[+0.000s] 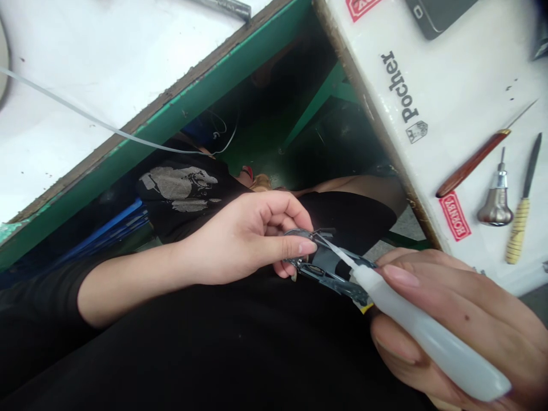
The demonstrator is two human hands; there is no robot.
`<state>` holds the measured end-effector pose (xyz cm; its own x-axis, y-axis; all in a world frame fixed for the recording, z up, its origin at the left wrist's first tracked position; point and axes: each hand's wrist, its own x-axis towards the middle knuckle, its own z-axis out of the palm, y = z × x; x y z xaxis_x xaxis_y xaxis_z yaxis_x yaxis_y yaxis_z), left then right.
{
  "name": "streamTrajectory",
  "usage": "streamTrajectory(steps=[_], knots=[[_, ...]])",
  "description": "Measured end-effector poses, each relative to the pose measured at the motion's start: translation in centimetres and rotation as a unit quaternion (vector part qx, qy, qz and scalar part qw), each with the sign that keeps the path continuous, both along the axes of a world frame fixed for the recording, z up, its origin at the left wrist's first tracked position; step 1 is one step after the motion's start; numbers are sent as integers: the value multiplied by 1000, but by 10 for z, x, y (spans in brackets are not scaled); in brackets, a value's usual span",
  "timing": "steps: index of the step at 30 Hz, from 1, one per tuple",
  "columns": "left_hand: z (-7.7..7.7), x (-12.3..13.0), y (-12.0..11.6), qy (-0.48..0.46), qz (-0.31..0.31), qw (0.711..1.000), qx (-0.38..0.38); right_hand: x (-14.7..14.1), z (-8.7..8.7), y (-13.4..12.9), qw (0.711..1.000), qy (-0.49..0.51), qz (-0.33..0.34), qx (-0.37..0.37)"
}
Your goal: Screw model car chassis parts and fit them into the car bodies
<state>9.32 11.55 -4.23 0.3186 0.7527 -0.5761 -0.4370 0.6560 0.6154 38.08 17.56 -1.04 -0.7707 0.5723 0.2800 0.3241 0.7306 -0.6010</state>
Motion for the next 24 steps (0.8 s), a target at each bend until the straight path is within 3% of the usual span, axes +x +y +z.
streamTrajectory(steps=[4, 24], knots=[[0, 0, 0, 5, -1, 1000, 4, -1, 13, 14, 996, -63, 69, -6], [0, 0, 1, 1, -1, 1000, 6, -10, 14, 9, 998, -44, 31, -21]])
